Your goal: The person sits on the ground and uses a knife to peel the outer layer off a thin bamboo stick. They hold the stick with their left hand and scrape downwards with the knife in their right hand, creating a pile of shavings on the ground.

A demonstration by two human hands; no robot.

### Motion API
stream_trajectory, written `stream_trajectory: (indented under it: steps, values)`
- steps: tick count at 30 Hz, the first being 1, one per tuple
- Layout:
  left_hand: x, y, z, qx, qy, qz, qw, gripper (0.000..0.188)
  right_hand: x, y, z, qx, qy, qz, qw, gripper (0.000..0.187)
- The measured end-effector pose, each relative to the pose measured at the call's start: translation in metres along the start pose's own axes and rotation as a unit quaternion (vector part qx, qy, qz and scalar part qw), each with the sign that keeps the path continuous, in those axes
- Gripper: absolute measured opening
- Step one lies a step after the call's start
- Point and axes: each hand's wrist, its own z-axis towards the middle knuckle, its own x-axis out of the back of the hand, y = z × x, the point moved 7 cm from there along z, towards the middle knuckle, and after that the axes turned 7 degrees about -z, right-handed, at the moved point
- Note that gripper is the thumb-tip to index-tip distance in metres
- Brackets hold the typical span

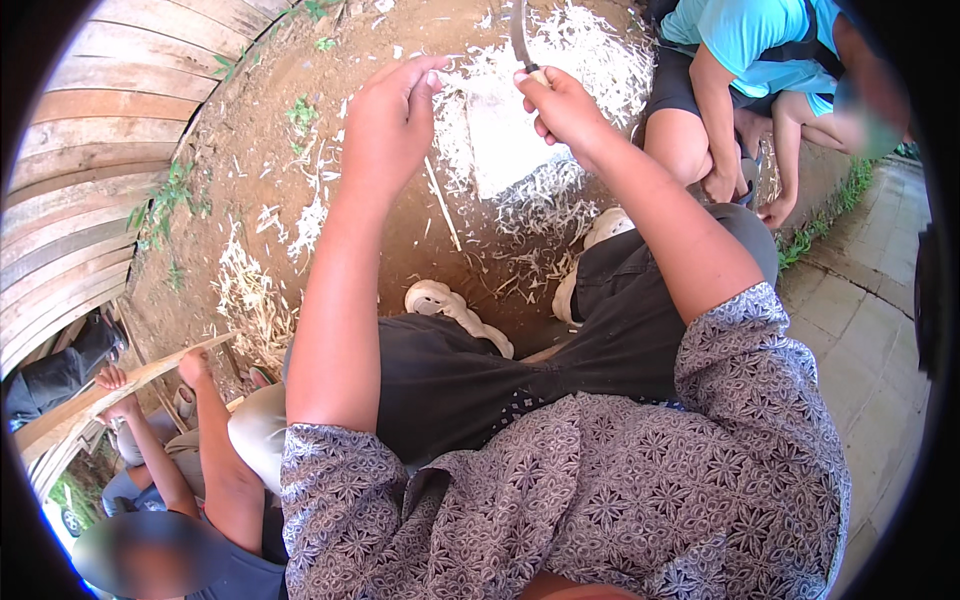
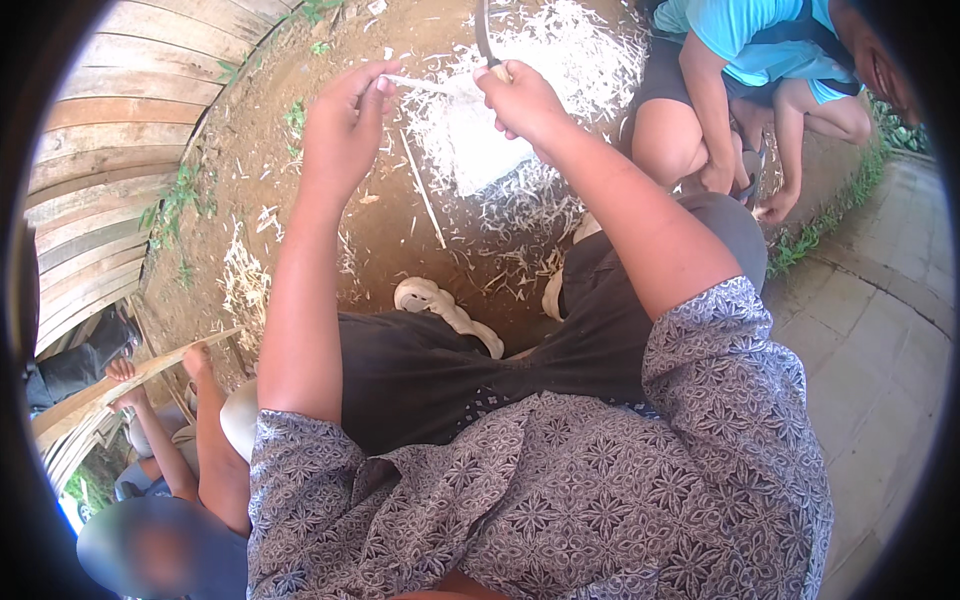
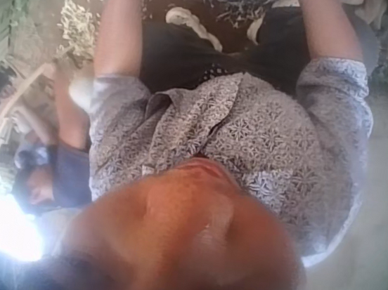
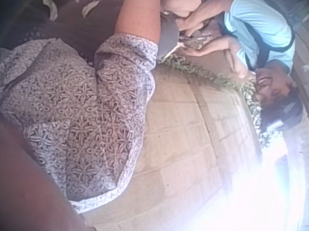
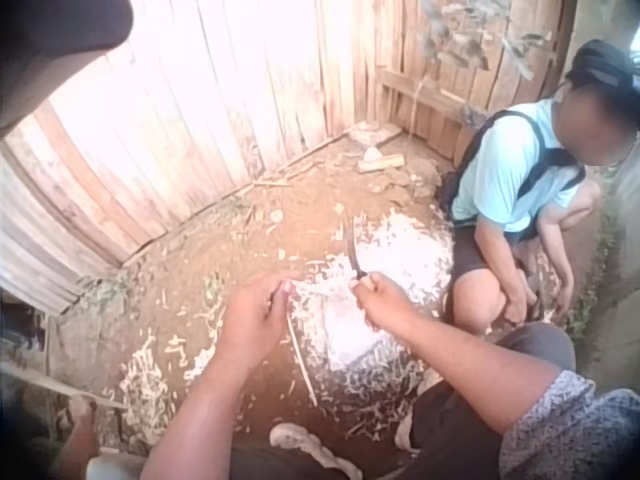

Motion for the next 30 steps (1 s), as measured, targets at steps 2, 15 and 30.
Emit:
stream_trajectory:
  steps: [2, 15, 30]
  values:
    - [0.002, 0.011, 0.001, -0.029, 0.002, 0.067, 0.997, 0.023, -0.006, 0.002, -0.008, 0.002, -0.032, -0.036, 0.999, 0.035]
    - [-0.009, 0.028, 0.012, -0.021, 0.043, 0.013, 0.999, 0.009, -0.012, -0.029, -0.079, 0.264, 0.042, -0.061, 0.962, 0.036]
    - [-0.017, 0.031, 0.009, -0.076, 0.071, -0.002, 0.995, 0.009, -0.008, -0.020, -0.079, 0.221, 0.040, -0.066, 0.972, 0.031]
